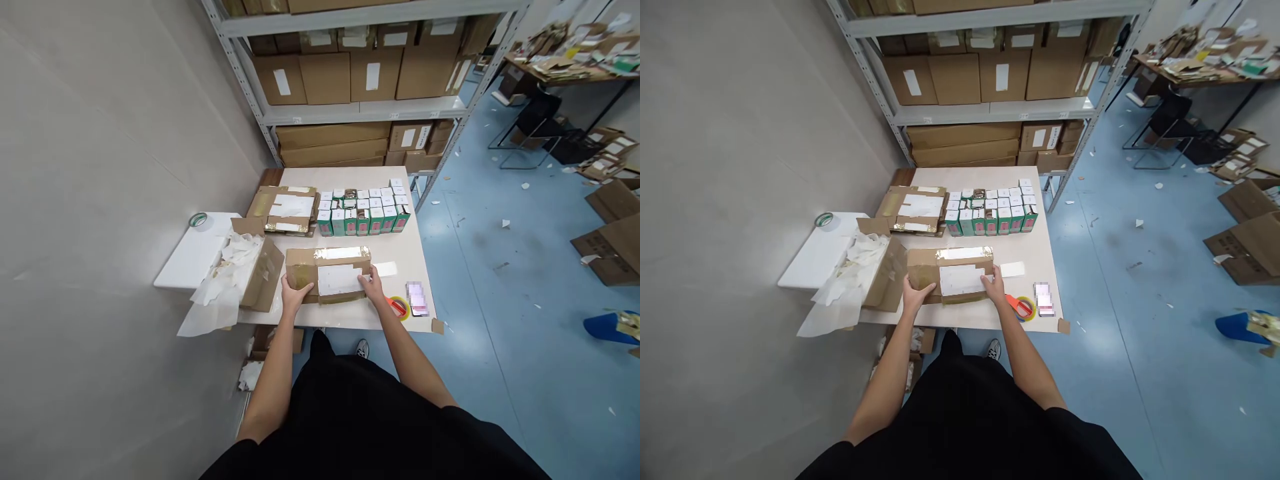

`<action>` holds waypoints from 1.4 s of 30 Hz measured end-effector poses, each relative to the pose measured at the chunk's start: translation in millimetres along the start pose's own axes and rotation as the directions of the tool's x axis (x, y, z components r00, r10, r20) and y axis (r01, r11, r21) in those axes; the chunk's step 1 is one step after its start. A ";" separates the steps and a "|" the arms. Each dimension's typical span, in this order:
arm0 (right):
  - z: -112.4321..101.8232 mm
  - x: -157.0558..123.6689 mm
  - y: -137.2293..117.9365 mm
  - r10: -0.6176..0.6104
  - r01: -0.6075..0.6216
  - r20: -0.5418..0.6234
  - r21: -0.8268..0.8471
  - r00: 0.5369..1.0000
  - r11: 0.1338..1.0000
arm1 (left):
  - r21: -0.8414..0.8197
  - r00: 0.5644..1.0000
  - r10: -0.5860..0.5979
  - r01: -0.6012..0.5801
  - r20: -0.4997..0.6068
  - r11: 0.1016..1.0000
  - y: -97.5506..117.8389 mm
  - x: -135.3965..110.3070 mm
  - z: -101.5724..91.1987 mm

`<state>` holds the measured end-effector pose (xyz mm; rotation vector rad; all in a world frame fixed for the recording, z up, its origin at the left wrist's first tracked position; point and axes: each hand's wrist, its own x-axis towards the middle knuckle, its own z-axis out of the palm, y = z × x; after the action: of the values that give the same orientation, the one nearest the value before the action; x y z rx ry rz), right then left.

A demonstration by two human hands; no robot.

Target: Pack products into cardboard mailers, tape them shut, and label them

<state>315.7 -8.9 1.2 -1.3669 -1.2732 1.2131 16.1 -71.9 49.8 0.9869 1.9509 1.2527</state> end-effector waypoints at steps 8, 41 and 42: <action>17.2 -18.9 30.9 0.134 -0.120 0.072 -0.175 0.988 0.977 | -0.118 0.988 -0.137 0.145 0.073 0.982 -56.3 -5.9 -5.6; 129.0 -79.2 -6.9 0.462 -0.332 -0.429 0.345 0.776 0.878 | -0.049 0.951 -0.138 0.157 0.277 0.986 -73.3 54.1 -39.3; 129.2 -81.6 -7.6 0.476 -0.317 -0.431 0.391 0.767 0.864 | -0.039 0.948 -0.138 0.155 0.288 0.987 -71.9 55.6 -39.2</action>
<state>186.9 -91.4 -1.5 -1.6396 -0.4014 1.1429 -63.8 -63.2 -7.9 0.9171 1.7190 1.0193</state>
